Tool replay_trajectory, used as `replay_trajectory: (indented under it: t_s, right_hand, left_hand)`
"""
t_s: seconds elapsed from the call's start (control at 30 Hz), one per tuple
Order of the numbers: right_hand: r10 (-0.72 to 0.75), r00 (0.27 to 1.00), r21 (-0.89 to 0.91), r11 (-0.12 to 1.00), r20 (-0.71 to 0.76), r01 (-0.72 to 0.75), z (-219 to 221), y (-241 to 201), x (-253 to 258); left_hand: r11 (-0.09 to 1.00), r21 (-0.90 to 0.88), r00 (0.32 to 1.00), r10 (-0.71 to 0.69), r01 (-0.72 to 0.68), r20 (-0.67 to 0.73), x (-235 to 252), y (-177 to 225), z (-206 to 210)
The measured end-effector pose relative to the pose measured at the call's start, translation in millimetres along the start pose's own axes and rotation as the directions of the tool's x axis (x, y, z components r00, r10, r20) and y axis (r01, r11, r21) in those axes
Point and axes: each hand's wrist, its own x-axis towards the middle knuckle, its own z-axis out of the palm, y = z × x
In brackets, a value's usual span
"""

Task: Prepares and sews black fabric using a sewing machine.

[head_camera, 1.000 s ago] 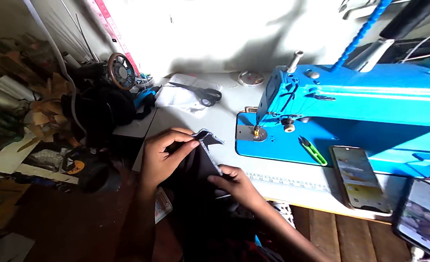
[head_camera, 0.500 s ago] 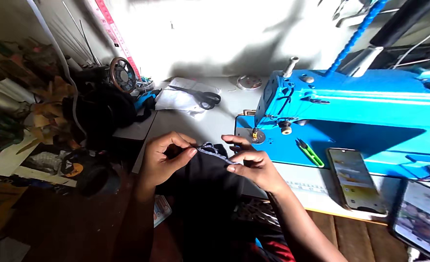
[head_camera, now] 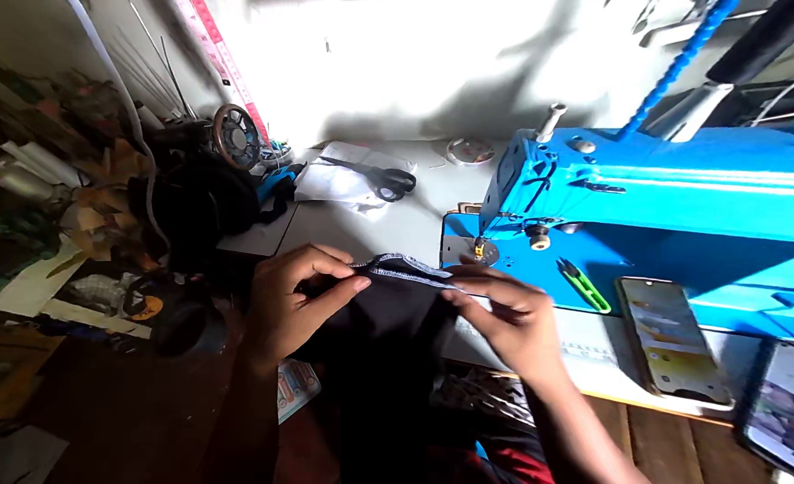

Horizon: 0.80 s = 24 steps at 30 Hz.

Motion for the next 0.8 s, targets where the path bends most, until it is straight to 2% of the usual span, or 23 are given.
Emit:
replay_trajectory:
  t_s: [0.17, 0.23, 0.33, 0.4, 0.47, 0.57, 0.7, 0.8]
  right_hand:
    - [-0.063, 0.993, 0.045, 0.997, 0.103, 0.059, -54, -51, 13]
    - [-0.045, 0.989, 0.043, 0.998, 0.14, 0.039, -67, -55, 12]
    - [0.105, 0.982, 0.032, 0.993, 0.159, -0.112, -75, -38, 4]
    - [0.23, 0.961, 0.039, 0.97, 0.154, -0.239, -75, -13, -6]
    - [0.337, 0.925, 0.027, 0.938, 0.174, -0.347, -76, 9, -15]
    - [0.414, 0.871, 0.025, 0.9, 0.265, -0.436, -76, 29, -22]
    - [0.435, 0.871, 0.232, 0.844, 0.229, -0.483, -63, 37, -11]
    - [0.484, 0.824, 0.254, 0.791, 0.294, -0.556, -56, 42, 4]
  left_hand:
    - [0.991, -0.092, 0.995, 0.103, -0.101, 0.017, 6, 19, 6]
    - [0.981, -0.178, 0.996, 0.084, -0.078, 0.028, 8, 23, 14]
    - [0.93, -0.345, 0.99, -0.1, 0.129, 0.099, 10, 9, 38]
    - [0.869, -0.38, 0.944, -0.252, 0.317, 0.212, 10, -12, 57]
    - [0.83, -0.349, 0.892, -0.347, 0.435, 0.289, 10, -26, 74]
    - [0.821, -0.31, 0.857, -0.363, 0.48, 0.365, 10, -34, 92]
    - [0.824, -0.315, 0.843, -0.316, 0.471, 0.435, 12, -37, 102]
    - [0.832, -0.329, 0.843, -0.269, 0.447, 0.465, 13, -40, 105]
